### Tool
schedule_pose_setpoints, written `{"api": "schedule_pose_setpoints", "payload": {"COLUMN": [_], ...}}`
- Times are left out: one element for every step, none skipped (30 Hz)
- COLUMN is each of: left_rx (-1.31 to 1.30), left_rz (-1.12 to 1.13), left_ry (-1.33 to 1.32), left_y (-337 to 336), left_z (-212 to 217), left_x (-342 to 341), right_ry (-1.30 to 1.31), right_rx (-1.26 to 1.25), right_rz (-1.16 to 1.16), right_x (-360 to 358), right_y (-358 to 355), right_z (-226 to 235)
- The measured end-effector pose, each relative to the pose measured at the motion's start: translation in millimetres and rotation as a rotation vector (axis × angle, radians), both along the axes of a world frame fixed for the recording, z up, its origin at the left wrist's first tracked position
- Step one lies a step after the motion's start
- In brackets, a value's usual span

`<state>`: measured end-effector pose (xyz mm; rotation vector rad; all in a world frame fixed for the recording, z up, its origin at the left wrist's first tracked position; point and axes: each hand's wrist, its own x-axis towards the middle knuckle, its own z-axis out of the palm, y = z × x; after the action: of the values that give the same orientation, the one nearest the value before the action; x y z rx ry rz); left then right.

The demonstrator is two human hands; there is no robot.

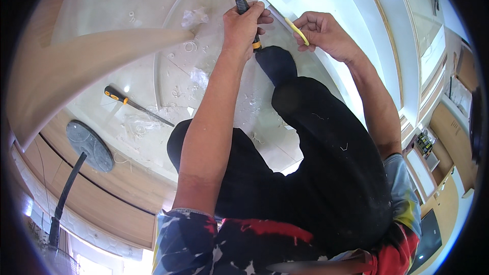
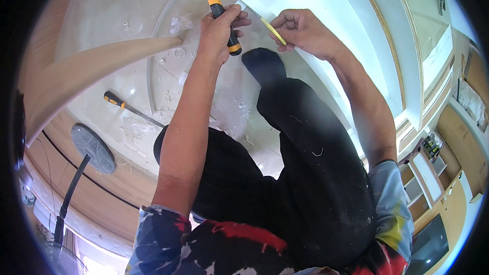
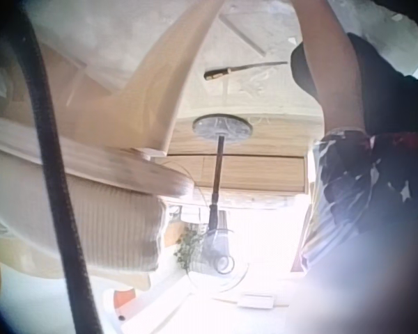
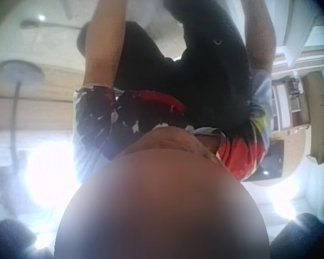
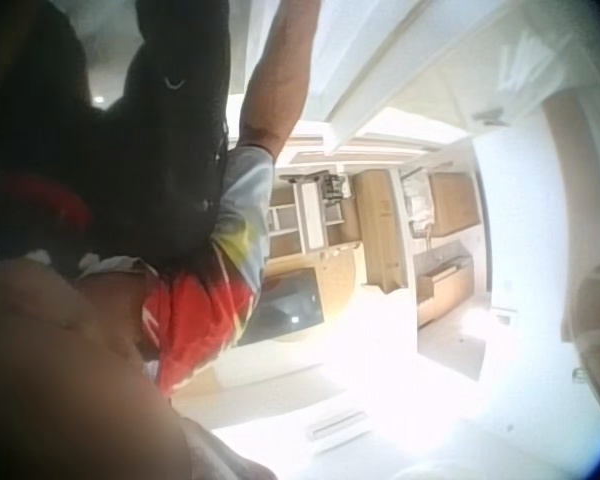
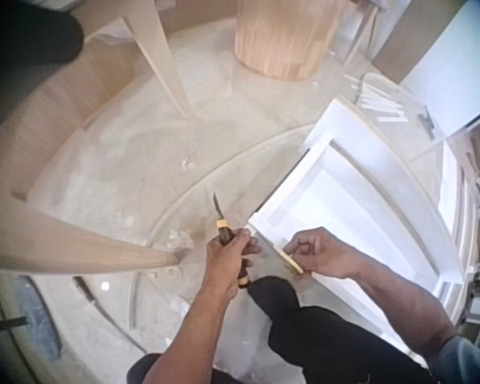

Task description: The person is assembling a white wooden cabinet. They use a utility knife to trim edges and a hammer to tap components into place, working on the floor.

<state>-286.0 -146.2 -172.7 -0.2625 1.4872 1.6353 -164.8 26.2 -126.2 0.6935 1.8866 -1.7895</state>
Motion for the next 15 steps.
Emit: {"api": "schedule_pose_setpoints", "payload": {"left_rx": [0.003,0.005,0.005,0.011,0.017,0.028,0.036,0.044,0.048,0.054,0.059,0.07,0.069,0.067,0.063], "left_rz": [-0.002,-0.003,-0.005,-0.004,-0.003,0.001,-0.007,-0.015,-0.024,-0.022,-0.021,-0.018,-0.02,-0.022,-0.025], "left_ry": [-0.008,-0.016,-0.024,-0.036,-0.049,-0.063,-0.071,-0.08,-0.089,-0.093,-0.097,-0.099,-0.107,-0.116,-0.128], "left_y": [0,0,-1,-2,-3,-3,-3,-4,-5,-5,-4,-3,-3,-5,-6], "left_z": [-1,-1,-2,-3,-3,-4,-4,-4,-5,-5,-6,-6,-6,-7,-7], "left_x": [-1,-2,-2,-2,-3,-3,-4,-6,-6,-6,-5,-5,-6,-5,-4], "right_ry": [0.008,0.004,0.001,-0.003,-0.023,-0.044,-0.064,-0.054,-0.045,-0.036,-0.04,-0.043,-0.045,-0.021,0.0], "right_rx": [0.0,-0.002,-0.007,-0.012,-0.025,-0.035,-0.044,-0.033,-0.025,-0.018,-0.022,-0.02,-0.019,-0.03,-0.043], "right_rz": [0.008,0.007,0.006,0.005,-0.042,-0.088,-0.133,-0.1,-0.068,-0.037,-0.044,-0.049,-0.055,-0.06,-0.065], "right_x": [0,0,-1,-2,-3,-4,-5,-9,-12,-14,-13,-13,-14,-13,-10], "right_y": [0,1,1,0,-2,-2,-3,-1,0,0,-1,-2,-2,-3,-5], "right_z": [-1,-1,1,3,4,7,8,8,5,3,3,5,7,6,4]}}
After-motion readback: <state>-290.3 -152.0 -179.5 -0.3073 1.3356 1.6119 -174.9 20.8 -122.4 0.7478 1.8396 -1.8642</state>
